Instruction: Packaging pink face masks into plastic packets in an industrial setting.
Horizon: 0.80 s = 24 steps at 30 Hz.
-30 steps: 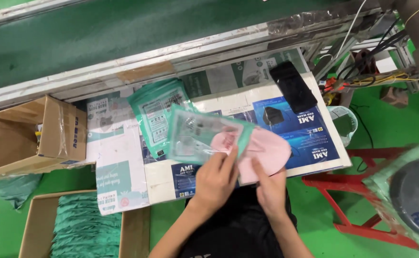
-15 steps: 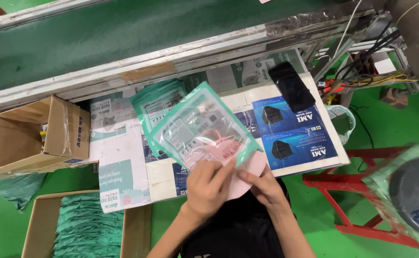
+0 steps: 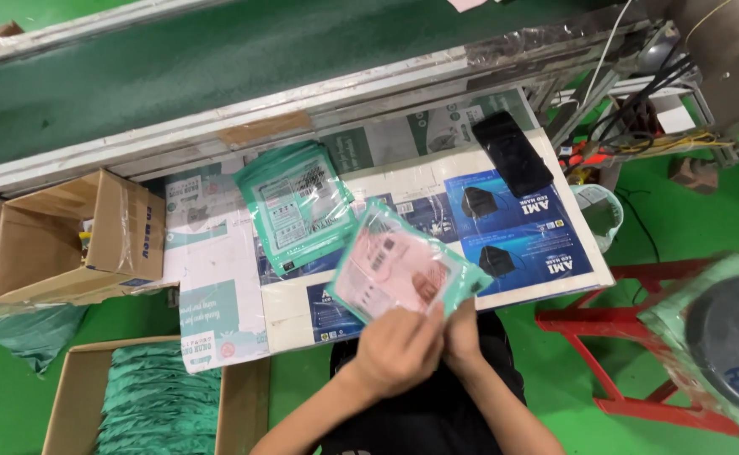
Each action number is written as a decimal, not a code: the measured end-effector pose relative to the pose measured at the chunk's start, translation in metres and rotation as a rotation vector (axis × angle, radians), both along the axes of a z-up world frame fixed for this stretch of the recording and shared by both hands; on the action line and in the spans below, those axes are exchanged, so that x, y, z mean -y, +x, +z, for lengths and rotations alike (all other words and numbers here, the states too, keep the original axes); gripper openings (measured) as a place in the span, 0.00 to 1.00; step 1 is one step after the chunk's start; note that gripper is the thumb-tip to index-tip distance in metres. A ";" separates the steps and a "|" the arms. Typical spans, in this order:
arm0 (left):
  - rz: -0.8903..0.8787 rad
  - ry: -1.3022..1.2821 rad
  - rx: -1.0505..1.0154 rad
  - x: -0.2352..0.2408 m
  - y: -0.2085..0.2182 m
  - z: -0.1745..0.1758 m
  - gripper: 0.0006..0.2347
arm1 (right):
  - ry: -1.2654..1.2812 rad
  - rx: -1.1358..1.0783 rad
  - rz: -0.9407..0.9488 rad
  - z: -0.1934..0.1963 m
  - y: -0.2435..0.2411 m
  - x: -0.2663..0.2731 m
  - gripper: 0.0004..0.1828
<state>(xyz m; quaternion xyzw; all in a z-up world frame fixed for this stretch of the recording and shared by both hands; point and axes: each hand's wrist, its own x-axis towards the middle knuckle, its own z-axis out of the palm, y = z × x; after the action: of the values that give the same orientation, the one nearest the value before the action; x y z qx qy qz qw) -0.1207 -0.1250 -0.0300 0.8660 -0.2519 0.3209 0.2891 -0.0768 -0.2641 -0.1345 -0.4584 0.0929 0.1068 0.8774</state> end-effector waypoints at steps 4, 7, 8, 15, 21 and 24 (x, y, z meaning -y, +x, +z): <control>-0.127 -0.076 -0.013 -0.016 0.005 0.046 0.17 | -0.325 0.168 0.132 0.018 0.011 0.028 0.12; -0.151 -0.135 0.000 -0.027 0.020 0.102 0.19 | -0.606 0.394 0.308 0.077 0.012 0.045 0.10; -0.117 -0.075 0.024 -0.030 0.024 0.119 0.20 | -0.772 0.525 0.391 0.101 0.010 0.048 0.10; -0.156 -0.311 -0.434 -0.033 0.025 0.044 0.10 | -1.019 0.840 0.167 0.142 -0.007 0.042 0.12; -0.194 -0.261 -0.215 -0.022 0.017 0.061 0.11 | -0.977 0.909 0.030 0.138 -0.012 0.034 0.17; -0.251 -0.300 -0.282 -0.022 0.014 0.068 0.11 | -0.930 0.973 -0.009 0.130 -0.012 0.034 0.16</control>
<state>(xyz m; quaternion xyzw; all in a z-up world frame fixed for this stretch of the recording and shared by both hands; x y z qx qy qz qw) -0.1069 -0.1030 0.0385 0.8116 -0.2641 0.1922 0.4843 -0.0888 -0.2981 -0.0046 -0.7840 -0.2749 -0.1669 0.5310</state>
